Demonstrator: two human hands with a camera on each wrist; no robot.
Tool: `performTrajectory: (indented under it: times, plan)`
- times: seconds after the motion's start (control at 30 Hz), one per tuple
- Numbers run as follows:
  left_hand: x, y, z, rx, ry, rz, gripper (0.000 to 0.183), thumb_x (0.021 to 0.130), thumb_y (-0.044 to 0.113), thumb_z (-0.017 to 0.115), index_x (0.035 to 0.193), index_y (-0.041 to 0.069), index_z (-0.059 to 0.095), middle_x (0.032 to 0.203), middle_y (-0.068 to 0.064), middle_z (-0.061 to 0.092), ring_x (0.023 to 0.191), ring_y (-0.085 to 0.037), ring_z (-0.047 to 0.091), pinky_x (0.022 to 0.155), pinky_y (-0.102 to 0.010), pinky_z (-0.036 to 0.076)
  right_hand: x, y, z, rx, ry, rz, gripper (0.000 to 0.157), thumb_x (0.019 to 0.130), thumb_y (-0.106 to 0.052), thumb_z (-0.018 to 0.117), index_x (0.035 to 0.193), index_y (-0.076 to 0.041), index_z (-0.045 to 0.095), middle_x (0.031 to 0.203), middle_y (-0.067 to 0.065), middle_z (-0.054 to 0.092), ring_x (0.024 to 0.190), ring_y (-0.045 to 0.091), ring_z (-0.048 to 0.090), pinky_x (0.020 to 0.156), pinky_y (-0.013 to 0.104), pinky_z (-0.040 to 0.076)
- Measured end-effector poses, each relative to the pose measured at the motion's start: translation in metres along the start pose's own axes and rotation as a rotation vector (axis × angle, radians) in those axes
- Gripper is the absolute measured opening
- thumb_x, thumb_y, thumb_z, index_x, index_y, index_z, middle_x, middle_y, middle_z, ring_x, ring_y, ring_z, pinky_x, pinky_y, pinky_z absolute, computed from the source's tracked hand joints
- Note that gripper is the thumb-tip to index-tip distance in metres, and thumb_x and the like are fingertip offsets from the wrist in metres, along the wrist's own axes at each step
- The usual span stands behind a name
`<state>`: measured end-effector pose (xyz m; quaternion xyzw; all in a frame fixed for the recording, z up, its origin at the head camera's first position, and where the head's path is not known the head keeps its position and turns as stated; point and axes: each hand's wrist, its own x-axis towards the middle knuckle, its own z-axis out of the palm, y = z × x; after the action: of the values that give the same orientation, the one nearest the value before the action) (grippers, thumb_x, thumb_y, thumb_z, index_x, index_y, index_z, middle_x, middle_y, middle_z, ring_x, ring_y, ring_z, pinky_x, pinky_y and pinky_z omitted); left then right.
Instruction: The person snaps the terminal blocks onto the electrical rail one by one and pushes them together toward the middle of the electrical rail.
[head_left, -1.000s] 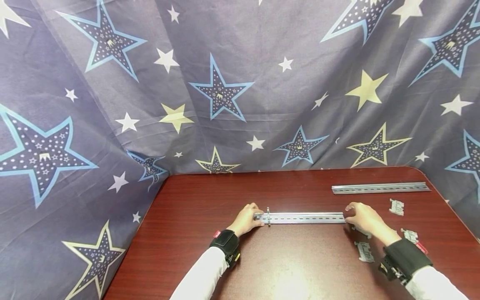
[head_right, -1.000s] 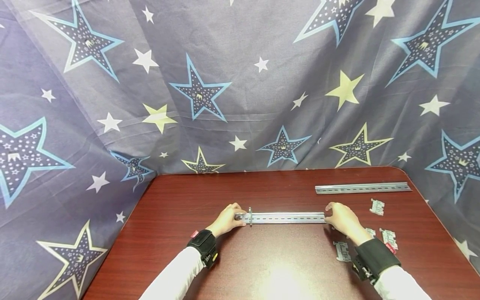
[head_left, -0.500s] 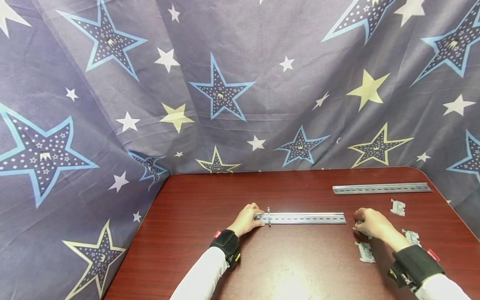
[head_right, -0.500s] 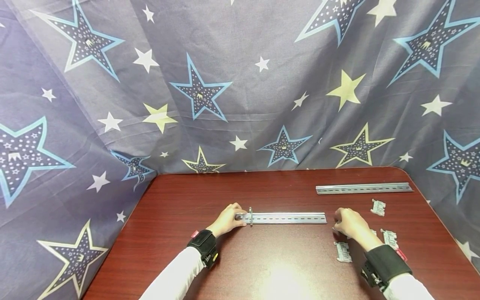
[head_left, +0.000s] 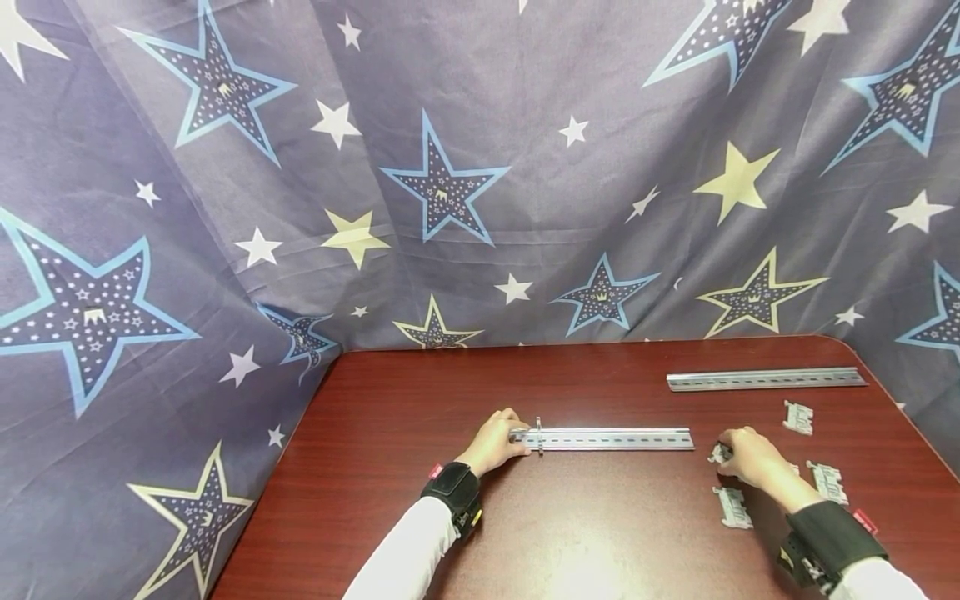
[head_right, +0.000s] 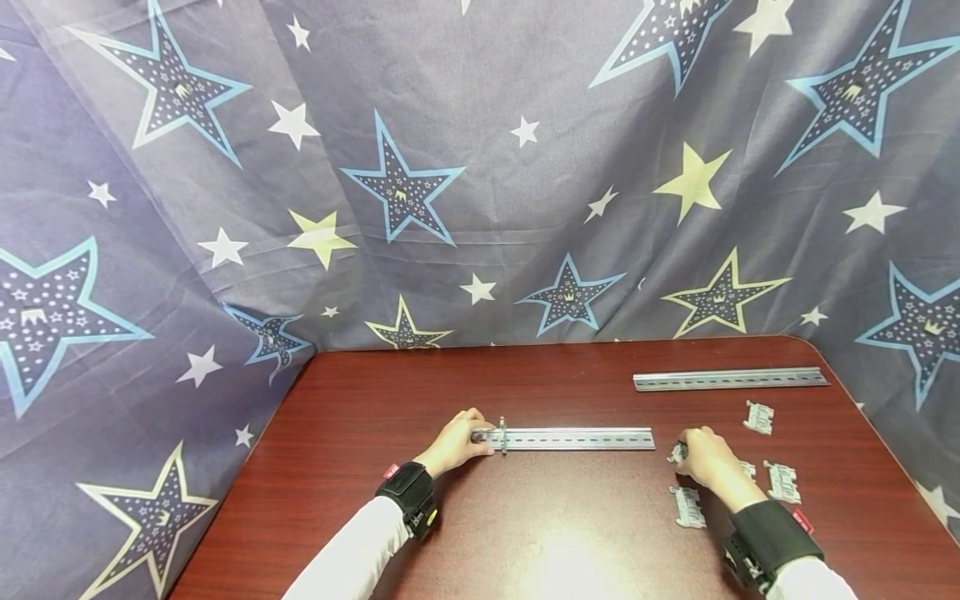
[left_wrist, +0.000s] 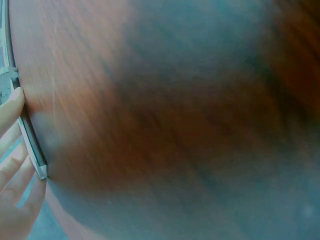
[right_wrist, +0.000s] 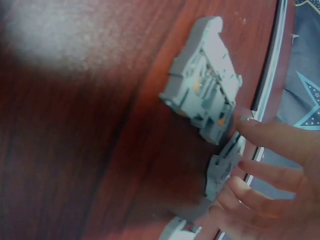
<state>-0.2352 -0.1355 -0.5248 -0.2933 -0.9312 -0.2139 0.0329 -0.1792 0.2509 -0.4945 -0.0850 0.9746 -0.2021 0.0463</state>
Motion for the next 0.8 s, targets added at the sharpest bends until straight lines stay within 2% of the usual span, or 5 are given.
performTrajectory:
  times: [0.13,0.37,0.6,0.8]
  plan:
    - [-0.0004,0.0012,-0.0012,-0.001,0.002,-0.003,0.032,0.065,0.018,0.075,0.094,0.008,0.069,0.085,-0.007,0.054,0.08,-0.017,0.048,0.07,-0.026,0.04,0.0,0.0027,0.0034,-0.016,0.048,-0.019,0.034,0.062,-0.004,0.071,0.086,0.016,0.058,0.08,0.026,0.057,0.082,0.045,0.052,0.071,0.05,0.042]
    - [0.0001,0.0017,-0.0023,0.012,-0.006,0.002,0.031,0.065,0.017,0.075,0.095,0.008,0.069,0.085,-0.006,0.054,0.08,-0.017,0.047,0.069,-0.026,0.039,-0.0009,0.005,0.0056,0.007,0.091,-0.031,0.023,0.062,-0.001,0.069,0.079,0.012,0.06,0.072,0.018,0.059,0.067,0.027,0.054,0.062,0.043,0.043]
    - [-0.0003,0.0017,-0.0015,0.013,-0.01,0.0,0.032,0.066,0.019,0.075,0.095,0.009,0.069,0.085,-0.006,0.054,0.08,-0.017,0.047,0.069,-0.026,0.039,-0.0039,0.0032,0.0065,0.03,0.089,0.011,0.024,0.062,-0.001,0.066,0.078,0.011,0.055,0.07,0.016,0.056,0.065,0.028,0.053,0.06,0.043,0.042]
    - [-0.0011,0.0029,-0.0026,0.007,-0.011,-0.005,0.032,0.066,0.019,0.074,0.095,0.008,0.069,0.086,-0.007,0.054,0.08,-0.018,0.047,0.07,-0.026,0.039,-0.0072,-0.0004,0.007,0.005,0.139,-0.005,0.029,0.062,-0.002,0.069,0.082,0.015,0.056,0.072,0.022,0.057,0.069,0.039,0.054,0.064,0.048,0.041]
